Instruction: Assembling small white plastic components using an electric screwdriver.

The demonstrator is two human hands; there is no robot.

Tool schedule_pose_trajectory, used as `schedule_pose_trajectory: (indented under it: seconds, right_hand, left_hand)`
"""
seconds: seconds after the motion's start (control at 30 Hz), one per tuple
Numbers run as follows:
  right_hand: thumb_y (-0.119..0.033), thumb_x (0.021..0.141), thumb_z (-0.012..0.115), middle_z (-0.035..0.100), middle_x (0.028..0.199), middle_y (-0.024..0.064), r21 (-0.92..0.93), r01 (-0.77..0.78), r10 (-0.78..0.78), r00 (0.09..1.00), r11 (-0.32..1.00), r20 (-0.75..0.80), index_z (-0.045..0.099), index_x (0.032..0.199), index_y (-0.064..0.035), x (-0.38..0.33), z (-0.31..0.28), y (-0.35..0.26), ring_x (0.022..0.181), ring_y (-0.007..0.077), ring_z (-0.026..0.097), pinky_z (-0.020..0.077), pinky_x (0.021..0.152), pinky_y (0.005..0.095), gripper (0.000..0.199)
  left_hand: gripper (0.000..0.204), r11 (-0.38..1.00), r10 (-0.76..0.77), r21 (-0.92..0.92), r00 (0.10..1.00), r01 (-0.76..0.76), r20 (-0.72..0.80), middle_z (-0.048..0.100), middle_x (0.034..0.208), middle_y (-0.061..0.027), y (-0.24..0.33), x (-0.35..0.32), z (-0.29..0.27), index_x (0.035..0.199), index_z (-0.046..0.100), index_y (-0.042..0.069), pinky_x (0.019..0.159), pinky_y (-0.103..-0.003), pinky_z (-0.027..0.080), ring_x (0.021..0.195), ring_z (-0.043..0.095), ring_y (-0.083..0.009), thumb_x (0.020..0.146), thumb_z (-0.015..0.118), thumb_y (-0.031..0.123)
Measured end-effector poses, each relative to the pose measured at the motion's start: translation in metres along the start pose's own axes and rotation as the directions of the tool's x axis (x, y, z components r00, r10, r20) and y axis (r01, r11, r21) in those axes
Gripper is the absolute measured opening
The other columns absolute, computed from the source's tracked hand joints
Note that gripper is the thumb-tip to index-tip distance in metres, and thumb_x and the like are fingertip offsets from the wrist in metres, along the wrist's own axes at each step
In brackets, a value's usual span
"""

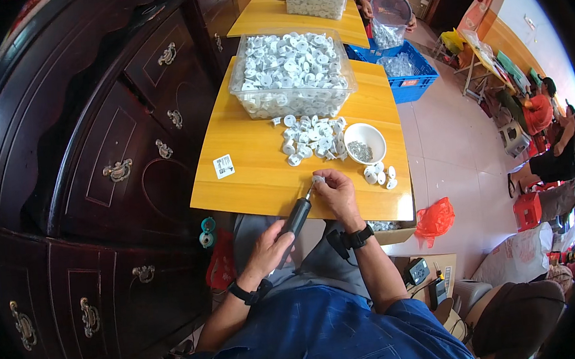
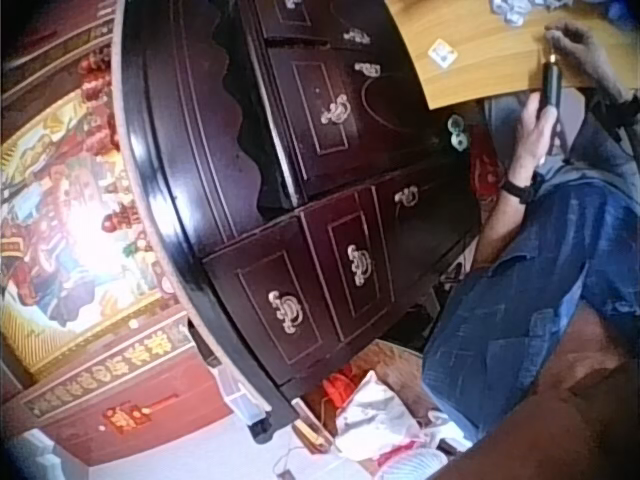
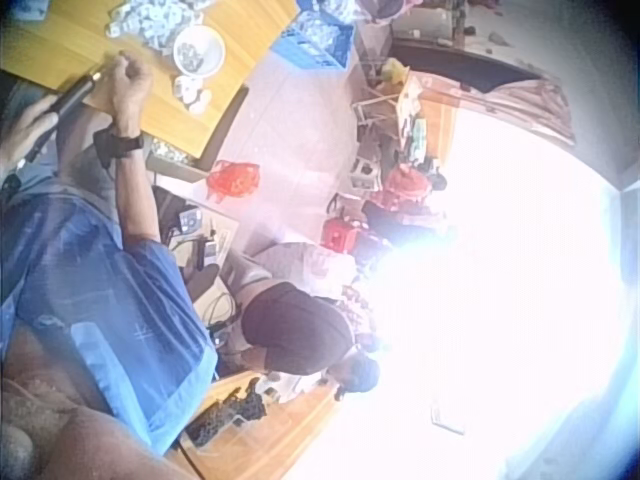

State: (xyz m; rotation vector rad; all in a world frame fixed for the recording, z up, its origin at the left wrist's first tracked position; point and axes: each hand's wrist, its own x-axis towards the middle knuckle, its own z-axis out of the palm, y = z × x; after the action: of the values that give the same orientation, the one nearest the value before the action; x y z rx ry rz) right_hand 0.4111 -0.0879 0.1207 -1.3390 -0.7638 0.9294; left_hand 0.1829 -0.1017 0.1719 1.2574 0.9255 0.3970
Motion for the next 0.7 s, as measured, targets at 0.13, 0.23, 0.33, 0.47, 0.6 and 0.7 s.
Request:
schedule_pose_trajectory:
  seconds: [0.13, 0.23, 0.33, 0.47, 0.6, 0.7]
  right_hand:
    - [-0.007, 0.091, 0.067, 0.062, 0.076, -0.0052, 0.001, 0.006, -0.006, 1.000, 1.000, -0.007, 0.068, 0.103, -0.0018, -0.0001, 0.0005, 0.0006, 0.064, 0.0006, 0.053, 0.0421, 0.057, 0.0170, 0.014]
    - [-0.006, 0.091, 0.066, 0.063, 0.077, -0.0050, -0.021, 0.004, -0.004, 1.000, 1.000, -0.004, 0.068, 0.104, -0.0017, 0.0009, -0.0004, 0.0019, 0.065, 0.0008, 0.053, 0.0425, 0.057, 0.0170, 0.014]
    - [-0.006, 0.090, 0.066, 0.063, 0.078, -0.0047, -0.018, 0.010, -0.010, 1.000, 1.000, -0.002, 0.068, 0.105, -0.0016, 0.0007, -0.0002, 0.0018, 0.065, 0.0008, 0.053, 0.0427, 0.058, 0.0170, 0.015]
    - [-0.005, 0.090, 0.066, 0.063, 0.079, -0.0045, -0.009, 0.012, -0.012, 1.000, 1.000, 0.001, 0.068, 0.106, -0.0014, 0.0008, -0.0001, 0.0027, 0.066, 0.0007, 0.053, 0.0427, 0.057, 0.0172, 0.016]
    - [-0.004, 0.090, 0.065, 0.065, 0.080, -0.0037, -0.016, 0.005, -0.005, 1.000, 1.000, 0.001, 0.068, 0.106, -0.0009, -0.0004, -0.0001, 0.0011, 0.067, 0.0016, 0.055, 0.0449, 0.059, 0.0178, 0.017]
    - [-0.004, 0.090, 0.065, 0.066, 0.081, -0.0028, -0.025, 0.008, -0.008, 1.000, 1.000, 0.001, 0.068, 0.106, -0.0005, -0.0009, 0.0001, 0.0010, 0.068, 0.0023, 0.057, 0.0462, 0.061, 0.0182, 0.017]
  left_hand:
    - [0.038, 1.000, 0.002, -0.008, 1.000, -0.002, 0.003, 0.062, 0.077, -0.0039, -0.0029, 0.0005, -0.0010, 0.126, 0.054, 0.003, 0.055, -0.026, 0.051, 0.061, 0.060, -0.0101, 0.095, 0.055, 0.025]
    - [0.037, 1.000, -0.009, -0.008, 1.000, 0.009, -0.001, 0.061, 0.077, -0.0038, 0.0001, -0.0005, -0.0004, 0.126, 0.054, 0.003, 0.055, -0.026, 0.051, 0.061, 0.060, -0.0103, 0.095, 0.055, 0.025]
    - [0.037, 1.000, 0.001, -0.016, 1.000, -0.001, -0.007, 0.061, 0.078, -0.0037, 0.0014, -0.0012, 0.0001, 0.126, 0.054, 0.003, 0.056, -0.026, 0.051, 0.061, 0.060, -0.0106, 0.095, 0.055, 0.024]
    - [0.038, 1.000, -0.006, -0.016, 1.000, 0.006, -0.003, 0.060, 0.078, -0.0038, 0.0004, -0.0009, -0.0010, 0.126, 0.054, 0.003, 0.055, -0.025, 0.051, 0.061, 0.060, -0.0105, 0.095, 0.055, 0.024]
    - [0.038, 1.000, -0.010, 0.015, 1.000, 0.009, 0.008, 0.060, 0.078, -0.0048, 0.0028, -0.0016, -0.0008, 0.128, 0.051, 0.001, 0.055, -0.024, 0.050, 0.061, 0.059, -0.0101, 0.097, 0.052, 0.023]
    - [0.036, 1.000, -0.006, 0.020, 1.000, 0.005, 0.020, 0.060, 0.078, -0.0047, -0.0011, 0.0001, -0.0023, 0.127, 0.052, 0.001, 0.054, -0.024, 0.050, 0.060, 0.059, -0.0102, 0.097, 0.051, 0.022]
